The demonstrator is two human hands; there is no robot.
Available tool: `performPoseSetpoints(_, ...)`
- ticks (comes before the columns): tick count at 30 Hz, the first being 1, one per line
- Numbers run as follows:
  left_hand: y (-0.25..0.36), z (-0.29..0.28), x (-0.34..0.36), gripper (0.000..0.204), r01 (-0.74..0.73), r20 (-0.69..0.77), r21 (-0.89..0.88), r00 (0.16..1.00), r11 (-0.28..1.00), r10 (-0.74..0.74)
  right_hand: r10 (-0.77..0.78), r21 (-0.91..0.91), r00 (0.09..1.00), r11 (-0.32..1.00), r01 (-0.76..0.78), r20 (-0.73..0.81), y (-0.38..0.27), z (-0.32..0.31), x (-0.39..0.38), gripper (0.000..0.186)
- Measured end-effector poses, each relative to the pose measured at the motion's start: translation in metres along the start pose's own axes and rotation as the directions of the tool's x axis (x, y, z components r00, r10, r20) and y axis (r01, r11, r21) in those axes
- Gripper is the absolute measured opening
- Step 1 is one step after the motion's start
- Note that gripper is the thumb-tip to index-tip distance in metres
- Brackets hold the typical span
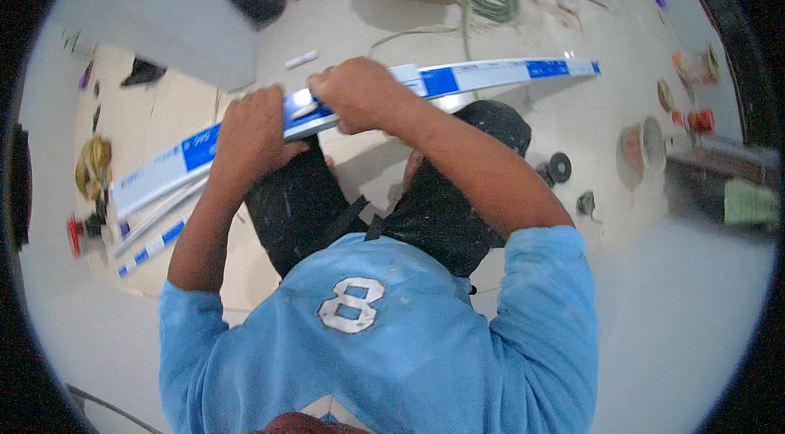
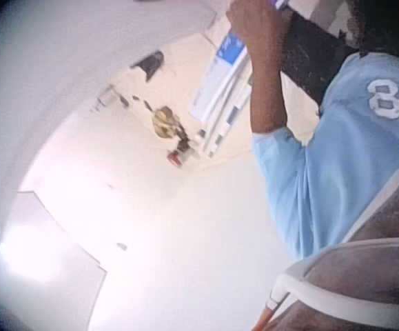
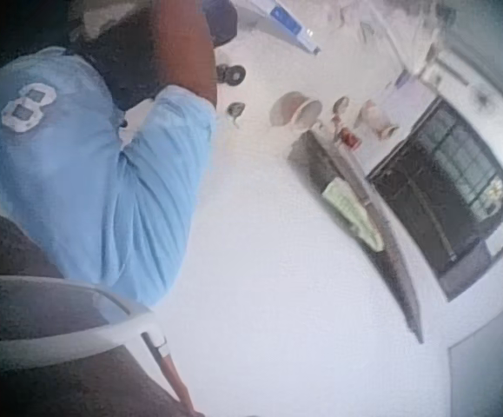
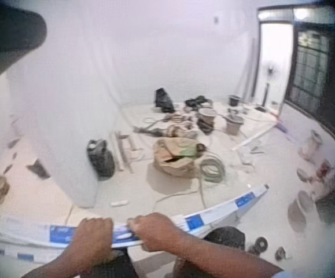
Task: The person measures and marks aluminum extrusion profiles with a tape measure, ruler, and marker. They then use an angle grinder to cut the profiles at the marked points and inspect the cut ends.
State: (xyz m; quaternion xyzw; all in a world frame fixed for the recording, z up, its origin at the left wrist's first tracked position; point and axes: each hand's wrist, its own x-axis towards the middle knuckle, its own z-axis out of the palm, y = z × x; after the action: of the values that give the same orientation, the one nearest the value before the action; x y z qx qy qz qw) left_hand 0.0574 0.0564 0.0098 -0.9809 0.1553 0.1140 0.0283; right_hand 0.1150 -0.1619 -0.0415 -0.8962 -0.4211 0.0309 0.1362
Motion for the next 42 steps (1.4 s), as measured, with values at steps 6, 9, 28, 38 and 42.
performPoseSetpoints(6, 0.01, 0.003, 0.0, 0.068, -0.02, -0.066, 0.104, 0.997, 0.994, 0.027, 0.044, 0.066, 0.998, 0.997, -0.041, -0.035, 0.003, 0.003, -0.018, 0.043)
performPoseSetpoints(9, 0.007, 0.004, 0.002, 0.065, -0.002, -0.049, 0.116, 0.999, 0.993, 0.008, 0.219, 0.324, 0.897, 0.942, -0.091, -0.383, 0.011, -0.012, -0.049, 0.033)
performPoseSetpoints(28, 0.008, 0.002, 0.006, 0.078, 0.131, 0.102, 0.234, 0.982, 0.963, -0.158, 0.955, 0.885, 0.253, -0.25, 0.393, 0.158, 0.017, 0.062, -0.137, 0.033)
performPoseSetpoints(38, -0.001, 0.007, -0.002, 0.08, 0.123, 0.128, 0.274, 0.978, 0.954, -0.163, 0.805, 0.836, 0.473, -0.502, 0.219, 0.359, 0.031, 0.06, -0.139, 0.037)
performPoseSetpoints(42, 0.001, 0.009, 0.0, 0.081, 0.15, 0.132, 0.279, 0.972, 0.949, -0.193, 0.8, 0.874, 0.508, -0.455, 0.17, 0.319, 0.031, 0.064, -0.138, 0.037)
